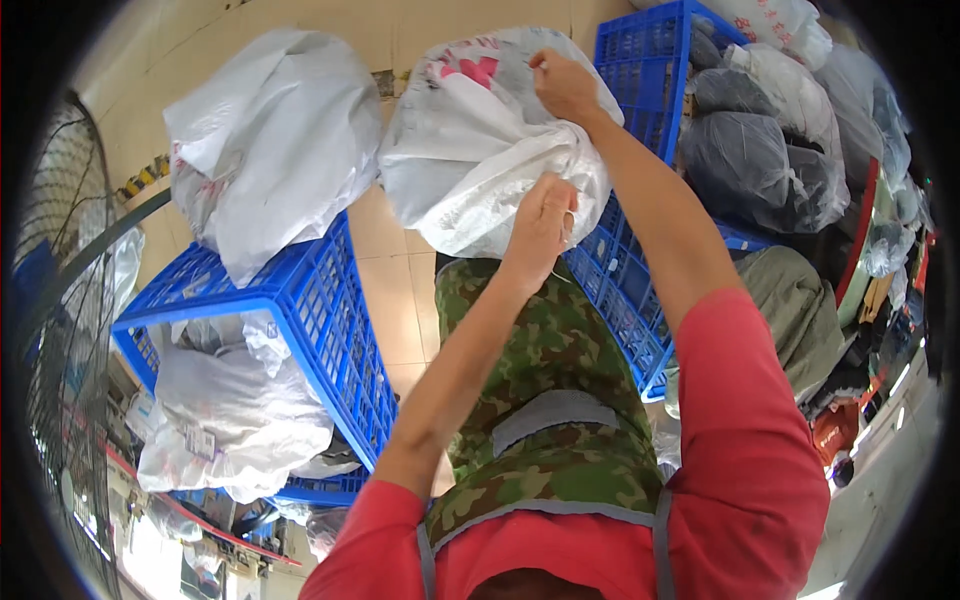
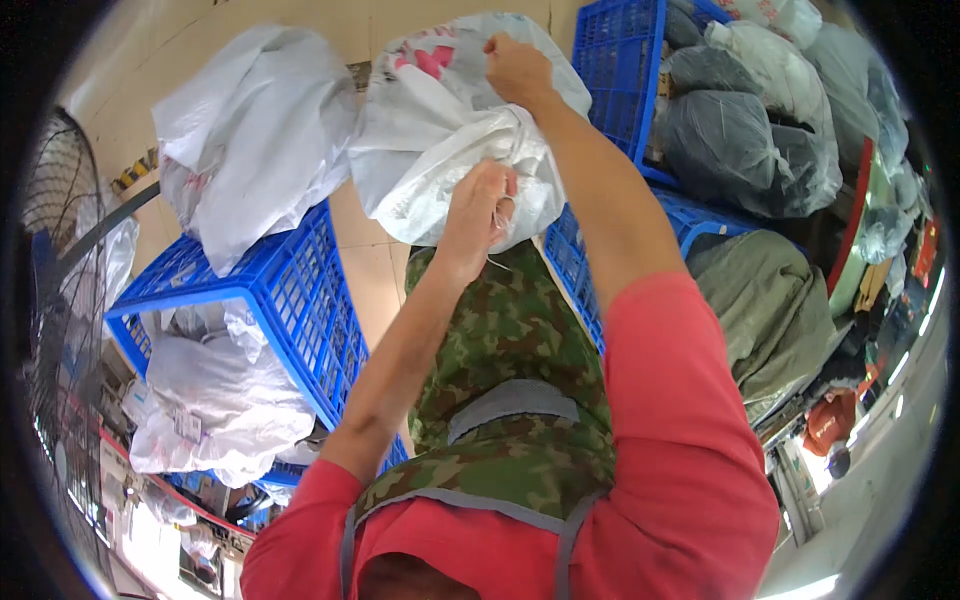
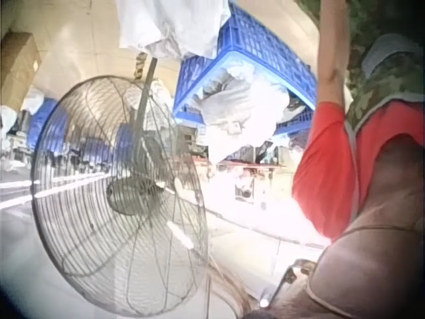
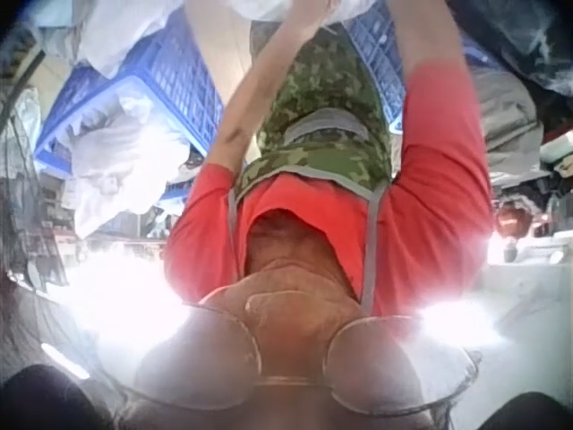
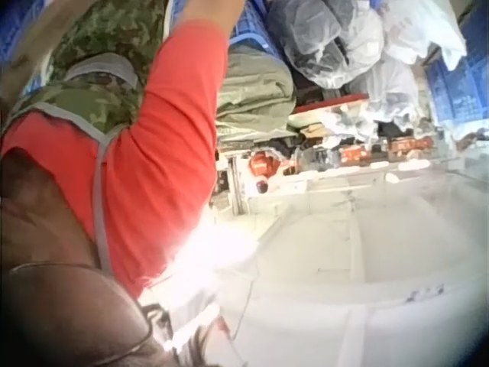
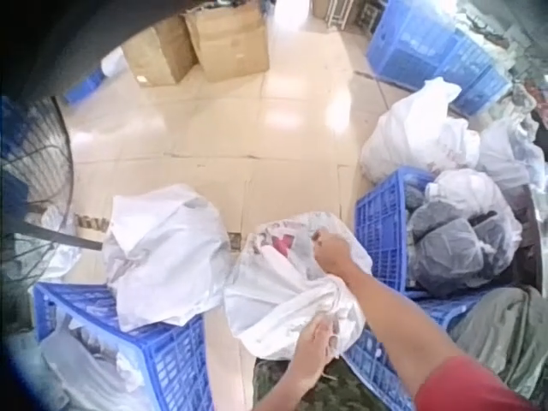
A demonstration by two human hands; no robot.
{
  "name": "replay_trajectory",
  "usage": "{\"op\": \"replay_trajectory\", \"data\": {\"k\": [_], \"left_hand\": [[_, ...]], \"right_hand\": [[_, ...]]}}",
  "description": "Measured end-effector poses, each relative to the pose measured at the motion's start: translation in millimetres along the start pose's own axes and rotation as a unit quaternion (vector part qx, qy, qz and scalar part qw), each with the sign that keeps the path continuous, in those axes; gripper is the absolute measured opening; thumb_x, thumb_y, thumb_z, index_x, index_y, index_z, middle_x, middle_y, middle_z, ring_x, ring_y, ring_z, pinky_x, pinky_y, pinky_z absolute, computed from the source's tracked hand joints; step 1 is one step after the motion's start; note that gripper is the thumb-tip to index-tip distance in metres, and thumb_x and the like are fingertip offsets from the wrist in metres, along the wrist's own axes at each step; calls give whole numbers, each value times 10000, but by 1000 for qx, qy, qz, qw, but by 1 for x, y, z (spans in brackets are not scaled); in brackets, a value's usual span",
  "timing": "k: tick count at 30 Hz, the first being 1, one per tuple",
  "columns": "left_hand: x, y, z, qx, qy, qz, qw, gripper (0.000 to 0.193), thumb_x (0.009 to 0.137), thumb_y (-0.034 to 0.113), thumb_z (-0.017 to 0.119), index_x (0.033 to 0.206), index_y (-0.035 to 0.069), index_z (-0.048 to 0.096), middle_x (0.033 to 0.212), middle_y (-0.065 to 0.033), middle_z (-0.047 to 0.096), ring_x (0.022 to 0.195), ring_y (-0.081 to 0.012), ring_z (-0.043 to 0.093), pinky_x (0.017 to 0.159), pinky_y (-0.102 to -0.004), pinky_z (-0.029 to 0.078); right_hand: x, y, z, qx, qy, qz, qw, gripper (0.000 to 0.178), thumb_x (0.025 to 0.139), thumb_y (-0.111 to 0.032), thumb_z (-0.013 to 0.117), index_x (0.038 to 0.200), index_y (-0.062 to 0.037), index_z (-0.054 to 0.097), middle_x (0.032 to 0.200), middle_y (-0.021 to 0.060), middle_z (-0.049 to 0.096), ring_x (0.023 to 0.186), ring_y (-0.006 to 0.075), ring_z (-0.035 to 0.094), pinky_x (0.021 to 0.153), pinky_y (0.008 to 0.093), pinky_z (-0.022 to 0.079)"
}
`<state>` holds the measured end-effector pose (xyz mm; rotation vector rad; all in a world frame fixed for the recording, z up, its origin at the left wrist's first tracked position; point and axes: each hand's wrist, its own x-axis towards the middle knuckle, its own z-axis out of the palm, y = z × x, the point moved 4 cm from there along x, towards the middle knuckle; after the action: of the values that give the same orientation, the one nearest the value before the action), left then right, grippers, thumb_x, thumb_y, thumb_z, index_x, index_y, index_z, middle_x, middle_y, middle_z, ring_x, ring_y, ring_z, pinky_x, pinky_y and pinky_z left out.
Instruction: The worker applies adhesive or primer to shoe components using a screen applicator, checks production records, and packs components into bags.
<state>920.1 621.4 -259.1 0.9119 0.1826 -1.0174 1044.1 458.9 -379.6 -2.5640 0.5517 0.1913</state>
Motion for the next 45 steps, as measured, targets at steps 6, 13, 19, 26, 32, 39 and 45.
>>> {"op": "replay_trajectory", "data": {"k": [6, 13, 19, 26, 32, 39, 45], "left_hand": [[-16, -25, -30, -139, 163, -5, 977, 292, 986, 343, 475, 828, 98, 473, 568, 70, 314, 437, -16, 214, 385, -202, 153], [-37, -38, -58, -187, 208, 10, 960, 269, 1008, 309, 448, 876, 76, 474, 563, 70, 274, 428, -19, 203, 392, -212, 141], [-37, -41, -58, -159, 230, 1, 960, 266, 1006, 304, 444, 904, 65, 502, 587, 50, 337, 455, -27, 269, 406, -207, 206], [-42, 7, -53, 99, 218, 77, 968, 275, 987, 285, 439, 1010, 41, 565, 861, -19, 548, 753, -91, 509, 719, -256, 434], [28, 17, -66, 265, 144, 100, 948, 221, 887, 137, 602, 1053, 27, 505, 933, -27, 518, 806, -104, 483, 749, -239, 403], [56, -25, -39, 228, 67, 163, 958, 263, 857, 116, 637, 1017, 46, 440, 835, -40, 531, 757, -126, 549, 671, -282, 466], [62, -55, -47, 301, 10, 136, 944, 284, 843, 97, 601, 1088, 64, 462, 993, -25, 507, 864, -138, 525, 732, -283, 455]], "right_hand": [[-6, 18, 76, -51, -60, -14, 997, 233, 878, -255, 474, 1048, -164, 604, 909, 174, 682, 889, 392, 642, 785, 494, 490], [19, 28, 147, -70, -97, -45, 992, 305, 878, -285, 495, 1136, -121, 490, 948, 224, 658, 913, 430, 620, 787, 524, 469], [44, 43, 150, -58, -84, -57, 993, 347, 864, -313, 515, 1133, -96, 483, 1006, 256, 637, 952, 451, 600, 800, 536, 458], [-12, 28, 4, 158, 12, -4, 987, 251, 874, -262, 548, 1033, -72, 590, 775, 159, 666, 728, 354, 638, 676, 423, 488], [-133, -16, -55, 385, 101, 162, 903, 153, 840, -103, 610, 964, -21, 575, 579, 10, 532, 541, 76, 491, 520, 266, 399], [-165, -54, -55, 417, 46, 166, 893, 214, 853, -123, 598, 1028, -11, 545, 702, 99, 617, 632, 159, 610, 592, 286, 475], [-163, -22, -21, 321, -29, 106, 941, 205, 880, -144, 588, 1054, -42, 547, 701, 123, 608, 640, 189, 625, 618, 298, 488]]}}
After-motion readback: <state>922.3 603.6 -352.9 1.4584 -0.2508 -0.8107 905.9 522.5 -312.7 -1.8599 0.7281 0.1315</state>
